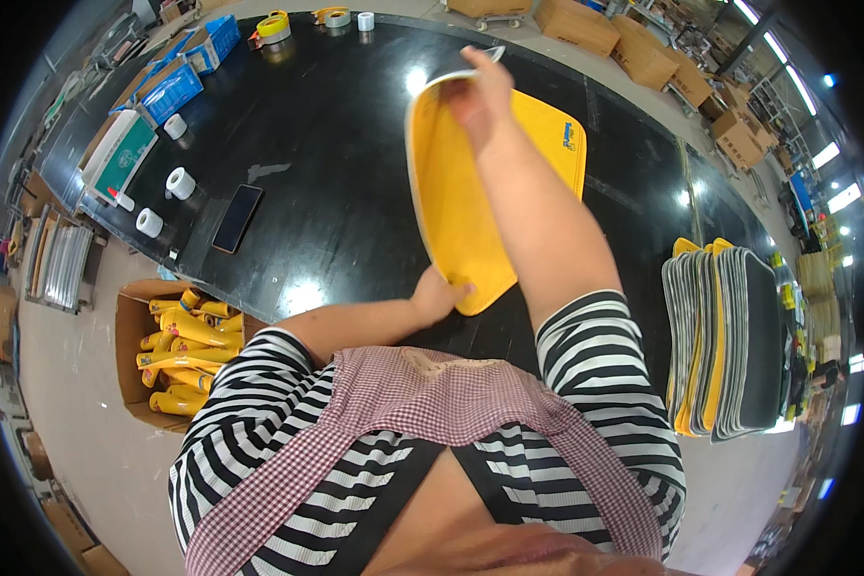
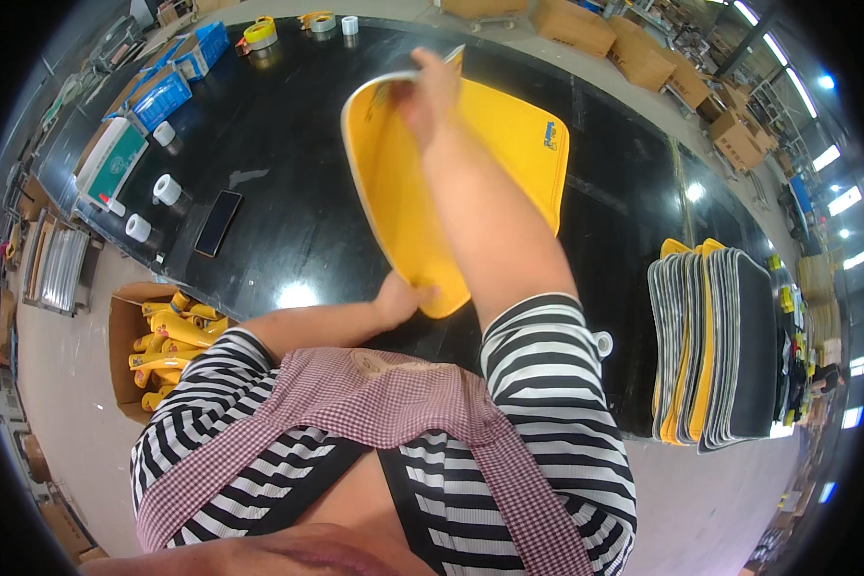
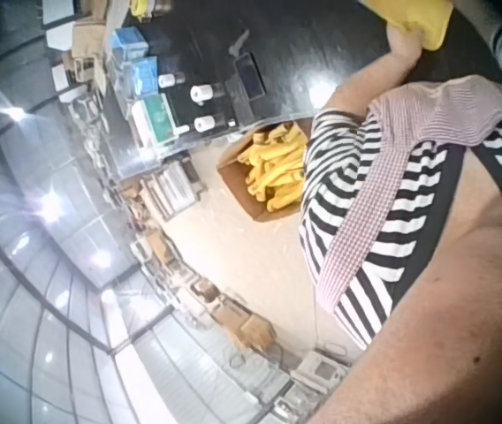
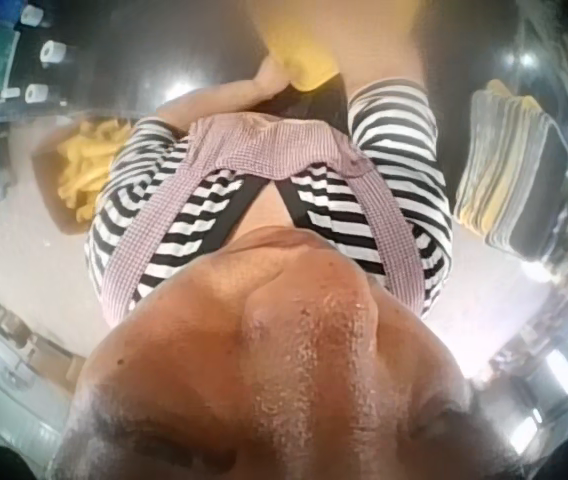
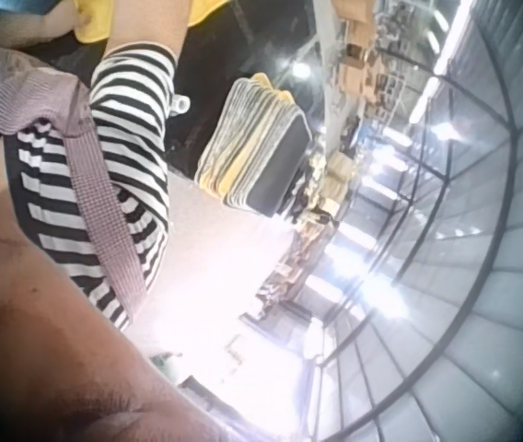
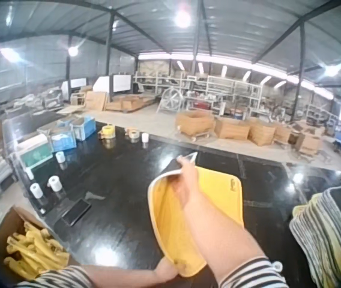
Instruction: The person rolls yellow and gray mats on a black table, secures them with tape, and stacks them. The person repeats this process for multiple mats, handling them one at a time.
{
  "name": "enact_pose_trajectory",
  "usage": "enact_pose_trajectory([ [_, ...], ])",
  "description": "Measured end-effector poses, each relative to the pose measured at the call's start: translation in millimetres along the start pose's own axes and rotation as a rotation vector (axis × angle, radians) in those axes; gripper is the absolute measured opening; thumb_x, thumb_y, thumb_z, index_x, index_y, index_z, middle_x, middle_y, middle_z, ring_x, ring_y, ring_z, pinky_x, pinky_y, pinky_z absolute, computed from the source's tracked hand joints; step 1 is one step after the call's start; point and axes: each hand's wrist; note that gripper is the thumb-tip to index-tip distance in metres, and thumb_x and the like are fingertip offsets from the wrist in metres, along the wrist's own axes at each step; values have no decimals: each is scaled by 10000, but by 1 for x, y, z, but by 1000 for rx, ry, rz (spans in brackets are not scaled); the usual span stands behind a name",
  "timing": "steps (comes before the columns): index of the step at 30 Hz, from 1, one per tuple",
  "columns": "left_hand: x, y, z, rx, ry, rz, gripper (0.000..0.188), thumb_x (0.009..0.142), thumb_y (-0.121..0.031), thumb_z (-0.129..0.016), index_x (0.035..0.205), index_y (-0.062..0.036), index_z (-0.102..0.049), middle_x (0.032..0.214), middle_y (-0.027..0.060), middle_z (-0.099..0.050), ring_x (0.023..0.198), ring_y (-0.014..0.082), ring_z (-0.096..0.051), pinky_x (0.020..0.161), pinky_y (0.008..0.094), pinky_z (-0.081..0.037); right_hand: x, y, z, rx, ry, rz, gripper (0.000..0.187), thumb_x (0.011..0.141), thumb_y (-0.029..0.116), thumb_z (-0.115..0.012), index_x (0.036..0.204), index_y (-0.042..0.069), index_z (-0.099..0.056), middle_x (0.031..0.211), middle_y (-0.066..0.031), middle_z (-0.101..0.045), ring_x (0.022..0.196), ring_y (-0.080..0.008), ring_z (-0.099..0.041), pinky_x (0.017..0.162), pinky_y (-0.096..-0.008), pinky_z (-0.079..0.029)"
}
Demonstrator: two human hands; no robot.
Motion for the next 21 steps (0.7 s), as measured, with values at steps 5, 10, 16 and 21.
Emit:
enact_pose_trajectory([
  [5, 198, -71, 184, 824, -683, -578, 280, 738, -70, -743, 1008, -31, -680, 970, 208, -682, 985, 430, -646, 853, 487, -537, 33, 183, 64, -2, 802, 61, 353, 1049, 254, -507, 1179, 0, -714, 1151, -164, -760, 1022, -316, -738, 946, -440, -590],
  [10, 153, -280, 254, 968, -997, -1304, 286, 718, 46, -697, 949, -121, -724, 945, 95, -696, 961, 339, -652, 857, 416, -522, -92, 207, 132, -234, -48, 161, 388, 1007, 231, -597, 1292, -33, -612, 1211, -214, -704, 1062, -358, -717, 942, -478, -595],
  [16, -11, -121, 204, 1335, 76, -554, 153, 822, -65, -599, 958, -130, -627, 1038, 97, -565, 1015, 316, -589, 857, 425, -532, -211, 87, 302, -544, -166, -238, 536, 904, 49, -632, 1434, 23, -555, 1286, -132, -657, 1163, -268, -656, 1005, -428, -543],
  [21, -63, -21, 165, 1185, 191, -230, 194, 852, -32, -567, 1003, -107, -663, 1033, 102, -580, 1023, 338, -585, 877, 431, -516, -255, 24, 368, -1068, -385, -168, 636, 921, 36, -697, 1512, 15, -463, 1272, -151, -682, 1160, -214, -646, 1003, -351, -502],
])
Point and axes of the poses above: each hand's wrist, its own x-axis towards the middle knuckle, its own z-axis out of the back of the hand, y = z × x
